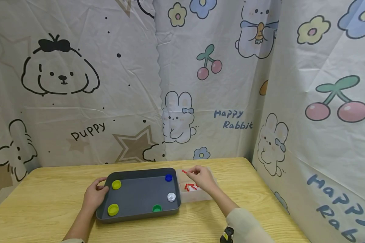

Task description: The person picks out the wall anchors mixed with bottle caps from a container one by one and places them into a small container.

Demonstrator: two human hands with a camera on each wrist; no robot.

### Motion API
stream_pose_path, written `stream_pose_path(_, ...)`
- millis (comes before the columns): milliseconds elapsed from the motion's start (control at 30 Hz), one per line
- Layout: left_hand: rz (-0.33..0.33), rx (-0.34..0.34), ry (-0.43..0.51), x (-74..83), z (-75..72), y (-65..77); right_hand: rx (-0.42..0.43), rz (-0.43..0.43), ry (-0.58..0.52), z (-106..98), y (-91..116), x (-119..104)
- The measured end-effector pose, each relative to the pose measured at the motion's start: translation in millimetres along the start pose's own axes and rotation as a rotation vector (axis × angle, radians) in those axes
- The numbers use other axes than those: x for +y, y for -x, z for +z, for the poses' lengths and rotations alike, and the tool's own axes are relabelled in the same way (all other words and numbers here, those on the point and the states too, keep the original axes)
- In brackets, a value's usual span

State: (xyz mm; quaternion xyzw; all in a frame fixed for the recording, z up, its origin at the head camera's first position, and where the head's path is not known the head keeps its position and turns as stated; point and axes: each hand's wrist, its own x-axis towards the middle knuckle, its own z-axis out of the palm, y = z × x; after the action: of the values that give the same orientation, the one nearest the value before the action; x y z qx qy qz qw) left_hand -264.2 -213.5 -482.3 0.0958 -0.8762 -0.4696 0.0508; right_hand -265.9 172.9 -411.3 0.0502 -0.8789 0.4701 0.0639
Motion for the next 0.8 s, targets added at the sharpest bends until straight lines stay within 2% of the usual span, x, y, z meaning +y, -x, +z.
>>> stream_pose_path(233,0.006,-0.001,-0.003,0.1,-0.5,1.1,0.048,0.034,0.05,-15.4,0.6,10.2)
stream_pose_path(800,-0.011,0.004,-0.011,2.6,0.0,2.6,0.121,0.12,0.056,-42.8,4.6,30.0)
